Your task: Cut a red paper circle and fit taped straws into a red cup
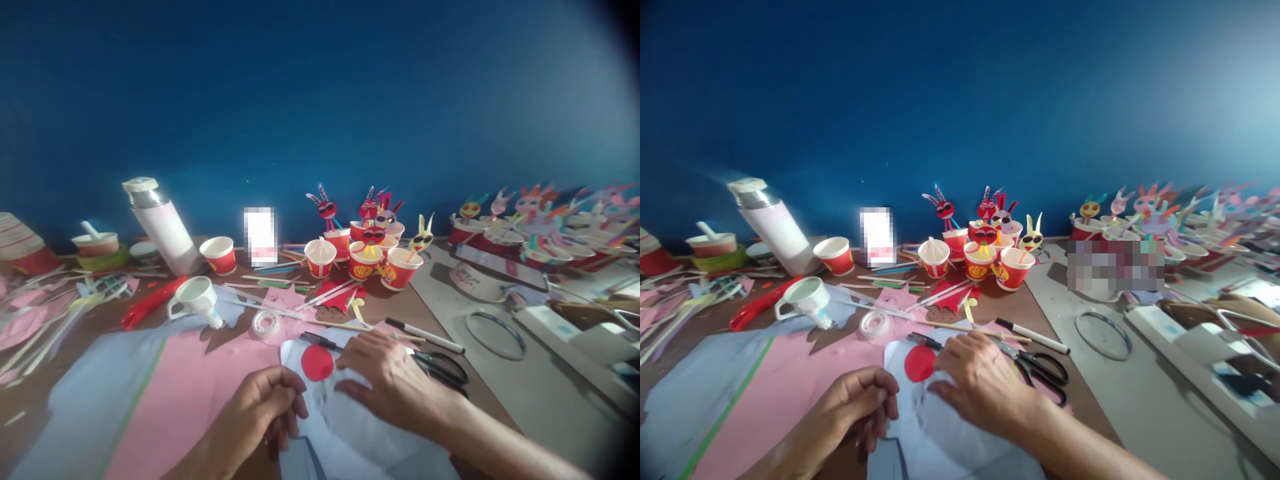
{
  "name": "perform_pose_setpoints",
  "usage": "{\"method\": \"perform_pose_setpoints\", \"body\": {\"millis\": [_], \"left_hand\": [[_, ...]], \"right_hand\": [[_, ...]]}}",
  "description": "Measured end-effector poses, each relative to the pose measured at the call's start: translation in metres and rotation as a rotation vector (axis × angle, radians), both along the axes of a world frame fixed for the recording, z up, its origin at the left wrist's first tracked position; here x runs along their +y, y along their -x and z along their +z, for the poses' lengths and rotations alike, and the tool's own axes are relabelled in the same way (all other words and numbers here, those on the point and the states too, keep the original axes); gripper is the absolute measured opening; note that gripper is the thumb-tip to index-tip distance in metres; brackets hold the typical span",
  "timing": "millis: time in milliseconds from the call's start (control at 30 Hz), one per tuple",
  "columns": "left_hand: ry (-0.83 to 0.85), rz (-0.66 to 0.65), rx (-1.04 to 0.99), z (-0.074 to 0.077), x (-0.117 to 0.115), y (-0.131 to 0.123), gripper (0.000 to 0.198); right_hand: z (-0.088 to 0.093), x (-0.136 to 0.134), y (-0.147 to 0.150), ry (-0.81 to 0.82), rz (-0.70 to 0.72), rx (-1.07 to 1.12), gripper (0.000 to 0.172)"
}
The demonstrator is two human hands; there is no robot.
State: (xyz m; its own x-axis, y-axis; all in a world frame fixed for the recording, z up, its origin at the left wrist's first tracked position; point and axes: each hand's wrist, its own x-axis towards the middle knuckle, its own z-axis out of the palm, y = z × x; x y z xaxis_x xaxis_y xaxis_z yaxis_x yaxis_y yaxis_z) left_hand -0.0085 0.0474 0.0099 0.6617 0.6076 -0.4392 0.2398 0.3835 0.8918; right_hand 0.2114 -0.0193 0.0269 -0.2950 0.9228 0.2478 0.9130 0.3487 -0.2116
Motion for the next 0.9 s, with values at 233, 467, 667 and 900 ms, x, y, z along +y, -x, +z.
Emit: {"method": "perform_pose_setpoints", "body": {"millis": [233,467,667,900], "left_hand": [[-0.045,0.004,-0.041,0.002,-0.003,0.002,0.014],[-0.123,0.004,-0.043,-0.001,-0.006,0.002,0.015],[-0.207,0.003,-0.020,-0.005,-0.009,0.006,0.019],[-0.398,0.072,0.047,-0.005,-0.006,0.009,0.020]], "right_hand": [[-0.016,-0.040,0.026,0.137,0.055,-0.044,0.054],[-0.024,-0.053,0.034,0.008,0.029,-0.095,0.026],[-0.031,-0.062,0.033,-0.077,0.081,-0.119,0.015],[-0.019,-0.058,0.021,-0.069,-0.008,0.112,0.021]]}}
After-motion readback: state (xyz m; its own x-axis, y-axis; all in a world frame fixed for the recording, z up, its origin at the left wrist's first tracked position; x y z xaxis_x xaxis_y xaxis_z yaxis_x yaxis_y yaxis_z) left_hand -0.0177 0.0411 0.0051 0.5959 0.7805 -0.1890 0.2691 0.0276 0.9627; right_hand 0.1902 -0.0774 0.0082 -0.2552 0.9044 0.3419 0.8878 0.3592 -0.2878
